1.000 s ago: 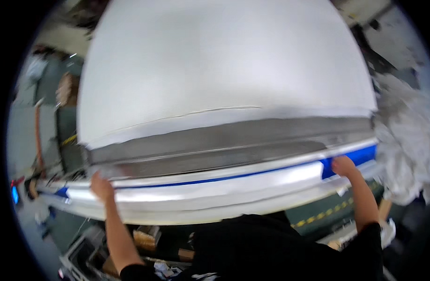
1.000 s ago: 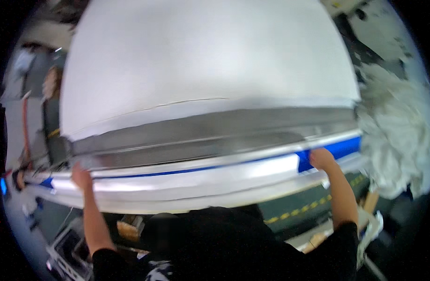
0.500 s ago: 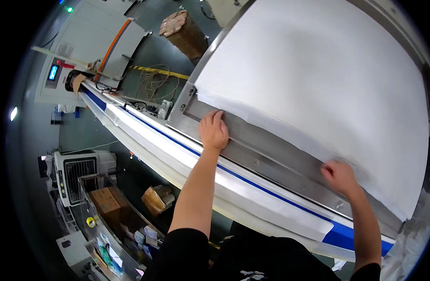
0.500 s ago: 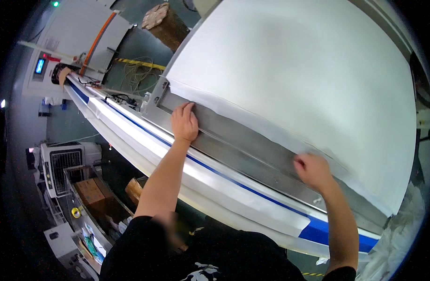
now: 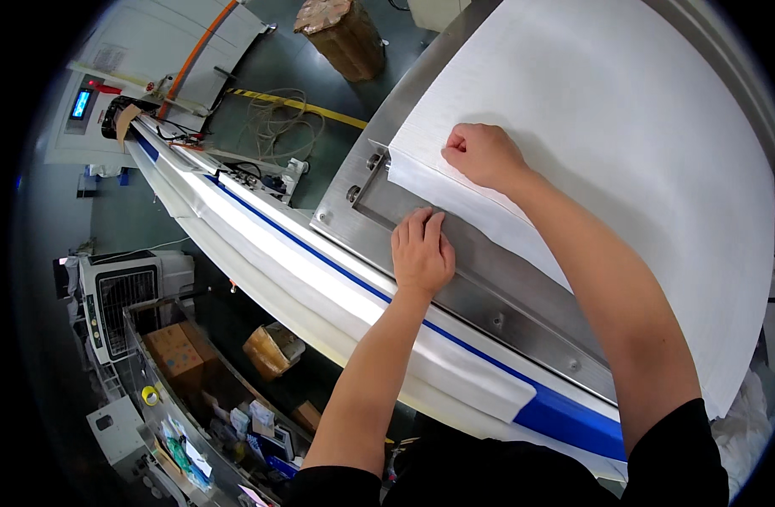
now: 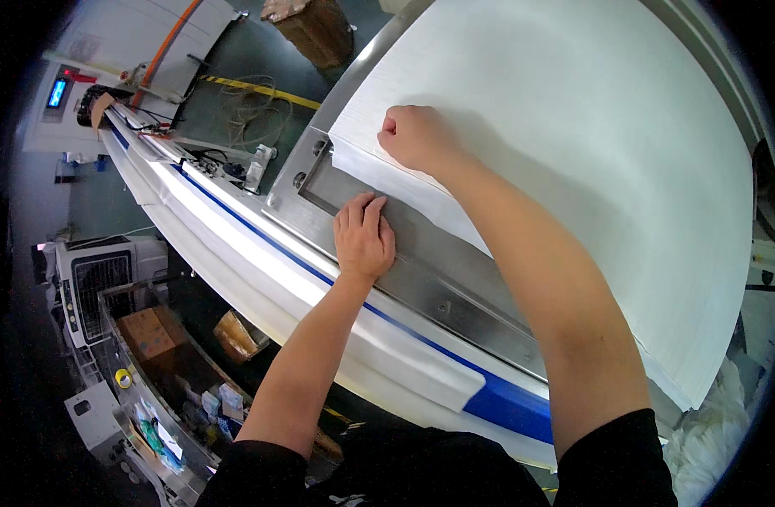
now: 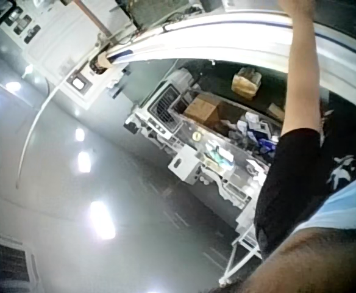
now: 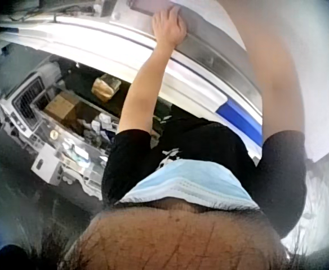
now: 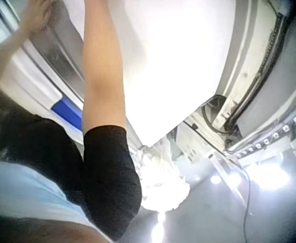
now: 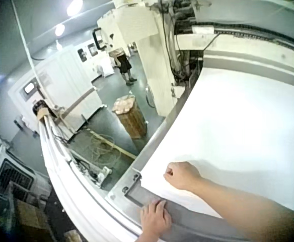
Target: The person repeatedly folds a large white sheet of material on a metal table. They align the sheet, fold it in half, and smooth the crease with their hands. This folding process is performed multiple times in a repetitive sequence.
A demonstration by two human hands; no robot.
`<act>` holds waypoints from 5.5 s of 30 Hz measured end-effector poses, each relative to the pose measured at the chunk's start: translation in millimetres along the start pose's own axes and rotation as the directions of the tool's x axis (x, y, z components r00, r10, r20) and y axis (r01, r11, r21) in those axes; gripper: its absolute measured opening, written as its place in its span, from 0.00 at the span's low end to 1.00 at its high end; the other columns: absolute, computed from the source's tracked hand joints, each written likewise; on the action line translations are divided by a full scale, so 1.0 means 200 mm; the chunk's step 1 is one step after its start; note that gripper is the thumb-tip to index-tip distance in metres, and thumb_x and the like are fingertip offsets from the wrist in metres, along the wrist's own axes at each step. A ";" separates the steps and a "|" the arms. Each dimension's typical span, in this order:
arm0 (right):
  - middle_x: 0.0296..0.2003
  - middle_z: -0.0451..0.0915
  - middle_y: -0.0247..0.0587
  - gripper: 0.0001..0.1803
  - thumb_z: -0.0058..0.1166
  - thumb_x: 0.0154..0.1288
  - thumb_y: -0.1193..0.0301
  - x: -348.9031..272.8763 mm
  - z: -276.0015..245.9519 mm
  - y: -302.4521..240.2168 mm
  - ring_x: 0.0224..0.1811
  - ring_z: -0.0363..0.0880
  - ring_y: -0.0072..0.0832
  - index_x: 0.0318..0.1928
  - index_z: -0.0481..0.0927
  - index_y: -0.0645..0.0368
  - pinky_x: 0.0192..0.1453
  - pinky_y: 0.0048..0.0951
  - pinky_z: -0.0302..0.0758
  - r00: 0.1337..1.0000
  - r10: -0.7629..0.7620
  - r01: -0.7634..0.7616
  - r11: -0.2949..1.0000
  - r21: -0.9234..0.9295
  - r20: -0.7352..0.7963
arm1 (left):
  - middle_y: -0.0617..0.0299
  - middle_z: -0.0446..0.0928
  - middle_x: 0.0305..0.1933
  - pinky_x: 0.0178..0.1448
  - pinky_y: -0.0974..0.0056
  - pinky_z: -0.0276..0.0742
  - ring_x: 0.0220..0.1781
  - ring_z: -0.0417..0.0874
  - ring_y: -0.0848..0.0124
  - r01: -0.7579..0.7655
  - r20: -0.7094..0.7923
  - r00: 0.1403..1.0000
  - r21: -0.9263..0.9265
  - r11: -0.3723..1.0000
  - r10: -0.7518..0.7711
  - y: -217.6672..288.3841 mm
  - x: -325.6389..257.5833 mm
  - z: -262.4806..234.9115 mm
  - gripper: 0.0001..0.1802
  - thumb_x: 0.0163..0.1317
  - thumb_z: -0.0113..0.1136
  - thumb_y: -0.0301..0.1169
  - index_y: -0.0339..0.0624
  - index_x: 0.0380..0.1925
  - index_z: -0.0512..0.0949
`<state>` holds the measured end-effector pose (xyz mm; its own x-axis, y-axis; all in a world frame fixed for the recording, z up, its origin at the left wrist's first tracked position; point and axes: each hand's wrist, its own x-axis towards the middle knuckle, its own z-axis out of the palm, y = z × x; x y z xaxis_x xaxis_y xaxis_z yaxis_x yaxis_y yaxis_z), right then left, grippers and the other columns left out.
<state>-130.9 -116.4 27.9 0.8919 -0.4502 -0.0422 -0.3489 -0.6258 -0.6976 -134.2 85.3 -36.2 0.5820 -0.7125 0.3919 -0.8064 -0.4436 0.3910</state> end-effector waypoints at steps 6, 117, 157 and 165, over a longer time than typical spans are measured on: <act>0.26 0.82 0.37 0.08 0.54 0.56 0.65 0.01 0.01 -0.01 0.30 0.80 0.34 0.31 0.81 0.55 0.36 0.33 0.76 0.997 0.059 -0.063 0.996 -0.065 -0.057 | 0.53 0.71 0.50 0.58 0.53 0.64 0.53 0.71 0.55 0.010 0.006 1.000 -0.005 1.000 -0.010 0.00 0.01 -0.01 0.18 0.51 0.53 0.28 0.41 0.46 0.74; 0.29 0.77 0.43 0.06 0.49 0.54 0.73 -5.58 -1.43 1.81 0.37 0.76 0.40 0.26 0.80 0.54 0.41 0.40 0.71 0.270 0.957 -0.319 0.192 -0.928 0.105 | 0.56 0.80 0.48 0.51 0.57 0.77 0.50 0.81 0.57 -0.189 0.327 0.672 0.943 0.273 -0.664 -0.13 0.17 -0.67 0.14 0.61 0.50 0.32 0.49 0.45 0.80; 0.39 0.80 0.49 0.09 0.48 0.57 0.70 -4.37 -1.24 1.48 0.44 0.78 0.47 0.38 0.77 0.57 0.47 0.45 0.74 0.151 0.923 -0.919 0.000 -0.394 -0.353 | 0.53 0.74 0.56 0.63 0.55 0.66 0.58 0.73 0.54 0.030 0.394 0.891 0.446 0.895 -0.227 0.00 -0.19 -0.20 0.22 0.57 0.51 0.33 0.44 0.53 0.74; 0.28 0.79 0.47 0.07 0.52 0.58 0.67 -3.51 -0.97 1.17 0.31 0.78 0.47 0.33 0.77 0.57 0.35 0.45 0.73 0.672 0.706 -0.726 0.568 -0.387 -0.223 | 0.52 0.76 0.46 0.52 0.50 0.70 0.48 0.75 0.53 -0.147 0.138 0.985 0.347 0.926 0.104 0.05 -0.04 0.01 0.13 0.58 0.52 0.30 0.43 0.44 0.75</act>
<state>-894.0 -69.9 32.6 0.2888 -0.8865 -0.3616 -0.9572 -0.2756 -0.0889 -147.0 85.8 -36.9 0.4748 -0.8231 0.3117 -0.8687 -0.4950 0.0160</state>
